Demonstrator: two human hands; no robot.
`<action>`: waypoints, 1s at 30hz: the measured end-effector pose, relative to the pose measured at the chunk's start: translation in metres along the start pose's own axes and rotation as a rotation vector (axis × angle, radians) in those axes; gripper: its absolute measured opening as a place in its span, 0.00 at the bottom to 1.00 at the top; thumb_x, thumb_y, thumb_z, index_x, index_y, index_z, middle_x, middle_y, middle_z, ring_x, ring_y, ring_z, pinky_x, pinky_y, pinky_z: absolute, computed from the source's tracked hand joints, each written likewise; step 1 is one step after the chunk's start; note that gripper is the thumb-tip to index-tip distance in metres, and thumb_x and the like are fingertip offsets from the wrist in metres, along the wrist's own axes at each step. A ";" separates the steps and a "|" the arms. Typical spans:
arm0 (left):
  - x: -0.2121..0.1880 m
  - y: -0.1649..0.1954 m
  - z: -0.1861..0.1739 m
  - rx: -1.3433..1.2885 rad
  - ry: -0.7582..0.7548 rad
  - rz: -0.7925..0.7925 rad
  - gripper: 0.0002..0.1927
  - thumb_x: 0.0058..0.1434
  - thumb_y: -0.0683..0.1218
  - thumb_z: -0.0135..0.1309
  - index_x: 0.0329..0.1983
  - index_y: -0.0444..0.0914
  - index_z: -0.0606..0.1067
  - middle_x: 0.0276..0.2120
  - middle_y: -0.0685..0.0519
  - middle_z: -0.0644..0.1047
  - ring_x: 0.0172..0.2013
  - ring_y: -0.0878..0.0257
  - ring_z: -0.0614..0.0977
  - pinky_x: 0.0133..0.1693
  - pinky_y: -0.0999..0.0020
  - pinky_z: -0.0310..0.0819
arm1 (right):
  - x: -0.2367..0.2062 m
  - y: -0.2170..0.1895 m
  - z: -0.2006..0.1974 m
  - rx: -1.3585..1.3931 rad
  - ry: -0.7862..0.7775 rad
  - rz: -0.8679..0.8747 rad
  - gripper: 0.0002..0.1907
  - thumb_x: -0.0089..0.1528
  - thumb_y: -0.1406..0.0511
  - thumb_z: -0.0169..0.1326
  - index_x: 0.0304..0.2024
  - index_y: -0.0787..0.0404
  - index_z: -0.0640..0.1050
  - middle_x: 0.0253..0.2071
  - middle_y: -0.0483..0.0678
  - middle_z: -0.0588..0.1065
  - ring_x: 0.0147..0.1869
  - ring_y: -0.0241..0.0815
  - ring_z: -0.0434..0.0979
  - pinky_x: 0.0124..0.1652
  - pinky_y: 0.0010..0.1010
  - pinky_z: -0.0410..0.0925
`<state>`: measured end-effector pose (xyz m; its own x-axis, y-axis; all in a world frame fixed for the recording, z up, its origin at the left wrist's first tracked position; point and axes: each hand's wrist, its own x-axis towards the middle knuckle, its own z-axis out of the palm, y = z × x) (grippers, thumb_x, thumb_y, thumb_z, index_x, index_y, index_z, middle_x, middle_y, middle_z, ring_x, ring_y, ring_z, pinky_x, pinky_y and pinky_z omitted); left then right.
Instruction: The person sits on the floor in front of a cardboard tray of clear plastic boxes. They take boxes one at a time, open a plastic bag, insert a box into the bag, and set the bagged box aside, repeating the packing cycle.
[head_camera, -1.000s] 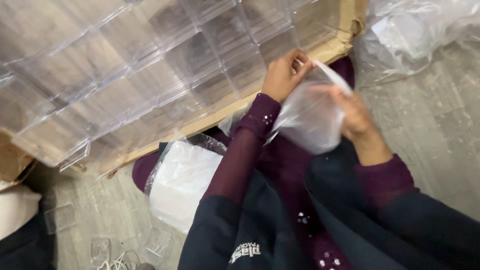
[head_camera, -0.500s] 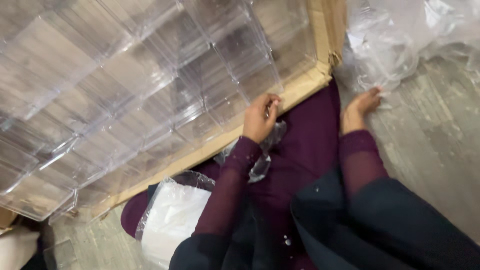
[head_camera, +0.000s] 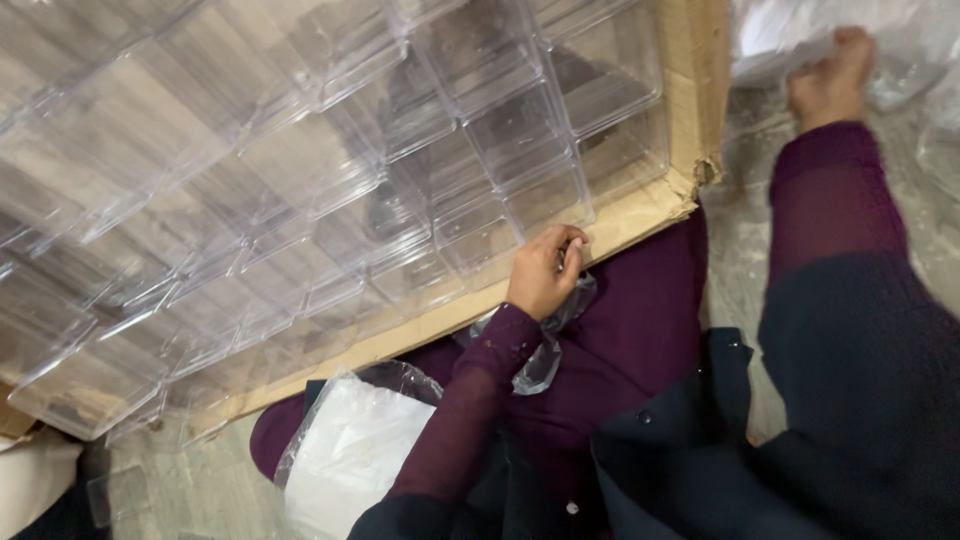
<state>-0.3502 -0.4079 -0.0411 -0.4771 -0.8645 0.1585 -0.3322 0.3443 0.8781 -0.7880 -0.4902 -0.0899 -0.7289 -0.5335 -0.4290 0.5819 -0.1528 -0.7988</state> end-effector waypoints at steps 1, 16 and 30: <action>0.002 -0.005 0.002 -0.003 -0.010 -0.007 0.05 0.67 0.43 0.53 0.41 0.38 0.77 0.33 0.48 0.79 0.28 0.56 0.80 0.34 0.63 0.74 | 0.006 -0.005 -0.001 0.023 -0.075 0.031 0.20 0.69 0.57 0.53 0.59 0.59 0.72 0.62 0.53 0.68 0.67 0.52 0.67 0.66 0.57 0.61; -0.029 0.025 -0.034 -0.713 -0.043 -0.151 0.17 0.77 0.51 0.45 0.56 0.35 0.77 0.34 0.57 0.77 0.31 0.73 0.71 0.34 0.78 0.65 | -0.257 0.027 -0.007 -0.524 -0.666 -0.827 0.16 0.74 0.64 0.55 0.63 0.63 0.75 0.72 0.48 0.65 0.75 0.43 0.67 0.68 0.32 0.66; -0.056 0.031 -0.058 -0.812 0.309 -0.076 0.22 0.79 0.54 0.36 0.54 0.31 0.73 0.38 0.49 0.78 0.37 0.65 0.78 0.44 0.70 0.74 | -0.370 0.055 0.031 -0.729 -1.126 -0.221 0.14 0.69 0.66 0.57 0.56 0.64 0.80 0.46 0.46 0.82 0.50 0.29 0.80 0.49 0.22 0.72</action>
<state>-0.2864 -0.3706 0.0035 -0.1956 -0.9757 0.0987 0.3854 0.0161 0.9226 -0.4750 -0.3276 0.0378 0.1101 -0.9935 0.0304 -0.0847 -0.0398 -0.9956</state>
